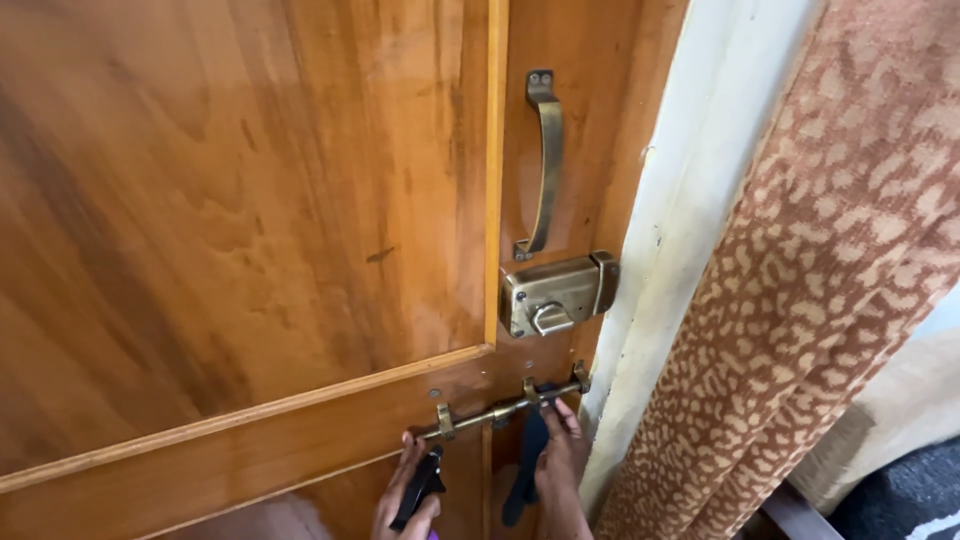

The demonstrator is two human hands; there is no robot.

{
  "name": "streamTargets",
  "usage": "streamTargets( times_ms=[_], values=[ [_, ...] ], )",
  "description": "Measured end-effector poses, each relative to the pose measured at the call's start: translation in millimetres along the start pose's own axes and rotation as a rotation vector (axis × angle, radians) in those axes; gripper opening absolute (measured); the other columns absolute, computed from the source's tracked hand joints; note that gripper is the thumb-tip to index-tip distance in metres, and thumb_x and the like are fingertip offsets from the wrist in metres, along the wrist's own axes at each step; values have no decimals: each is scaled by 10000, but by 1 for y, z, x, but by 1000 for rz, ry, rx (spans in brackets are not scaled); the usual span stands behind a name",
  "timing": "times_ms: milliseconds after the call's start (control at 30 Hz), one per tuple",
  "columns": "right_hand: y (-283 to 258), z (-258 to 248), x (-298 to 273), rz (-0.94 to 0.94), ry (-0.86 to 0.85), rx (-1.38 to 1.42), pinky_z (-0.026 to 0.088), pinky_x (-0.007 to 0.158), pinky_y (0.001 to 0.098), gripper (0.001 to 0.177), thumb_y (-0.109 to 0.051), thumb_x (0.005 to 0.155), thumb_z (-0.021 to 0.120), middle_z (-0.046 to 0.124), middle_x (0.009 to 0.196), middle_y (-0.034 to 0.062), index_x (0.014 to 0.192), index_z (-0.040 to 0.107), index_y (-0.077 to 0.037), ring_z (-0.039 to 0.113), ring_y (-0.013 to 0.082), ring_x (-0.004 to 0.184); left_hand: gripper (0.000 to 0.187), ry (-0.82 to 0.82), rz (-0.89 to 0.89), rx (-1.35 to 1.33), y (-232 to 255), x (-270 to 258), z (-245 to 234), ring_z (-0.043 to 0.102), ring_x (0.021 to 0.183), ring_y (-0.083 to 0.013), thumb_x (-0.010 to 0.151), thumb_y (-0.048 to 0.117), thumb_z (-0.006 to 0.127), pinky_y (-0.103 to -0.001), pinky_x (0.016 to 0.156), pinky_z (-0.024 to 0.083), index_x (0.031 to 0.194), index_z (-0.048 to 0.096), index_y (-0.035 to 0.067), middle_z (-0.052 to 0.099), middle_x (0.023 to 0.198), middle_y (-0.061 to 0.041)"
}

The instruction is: Cleaning a wooden door and its hardware using a spray bottle and a cloth.

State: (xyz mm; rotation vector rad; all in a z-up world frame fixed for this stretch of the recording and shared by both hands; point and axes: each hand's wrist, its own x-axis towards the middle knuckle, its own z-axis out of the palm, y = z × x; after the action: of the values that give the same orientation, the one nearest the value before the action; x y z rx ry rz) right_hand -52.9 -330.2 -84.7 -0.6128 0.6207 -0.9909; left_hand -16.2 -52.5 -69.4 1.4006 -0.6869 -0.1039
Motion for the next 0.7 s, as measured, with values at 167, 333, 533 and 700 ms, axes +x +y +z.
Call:
streamTargets(
  times_ms=[167, 333, 533, 700],
  values=[
    [6, -10, 15, -5, -134, 22, 521, 860, 285, 293, 17, 852, 736, 742, 1032, 49, 1139, 717, -35, 673, 142, 928, 760, 78, 129, 79, -48, -8, 9, 717, 982, -222, 714, 237, 727, -335, 817, 561, 1408, 554, -21, 333, 1655, -195],
    [-3, -15, 20, 1, -199, -30, 521, 863, 282, 267, 13, 843, 766, 736, 1016, 60, 1101, 711, -27, 675, 147, 927, 657, 47, 149, 318, -149, -18, 42, 718, 1135, -285, 755, 332, 774, -391, 981, 587, 1313, 667, 2, 566, 1322, -191],
    [-11, -16, 25, 53, -227, -107, 520, 827, 294, 290, -10, 815, 801, 723, 991, 46, 1086, 701, -37, 667, 143, 901, 566, -101, 188, 50, -46, -6, 95, 684, 1234, -379, 774, 195, 736, -444, 1025, 562, 1304, 684, 4, 498, 1489, -235],
    [-17, -16, 28, 129, -230, -140, 539, 803, 319, 304, -17, 814, 793, 715, 982, 51, 1094, 679, -51, 672, 166, 875, 656, -158, 139, 40, 20, 15, 109, 235, 1555, -415, 678, 38, 642, -470, 1178, 314, 1333, 679, 7, 247, 1659, -259]
  ],
)
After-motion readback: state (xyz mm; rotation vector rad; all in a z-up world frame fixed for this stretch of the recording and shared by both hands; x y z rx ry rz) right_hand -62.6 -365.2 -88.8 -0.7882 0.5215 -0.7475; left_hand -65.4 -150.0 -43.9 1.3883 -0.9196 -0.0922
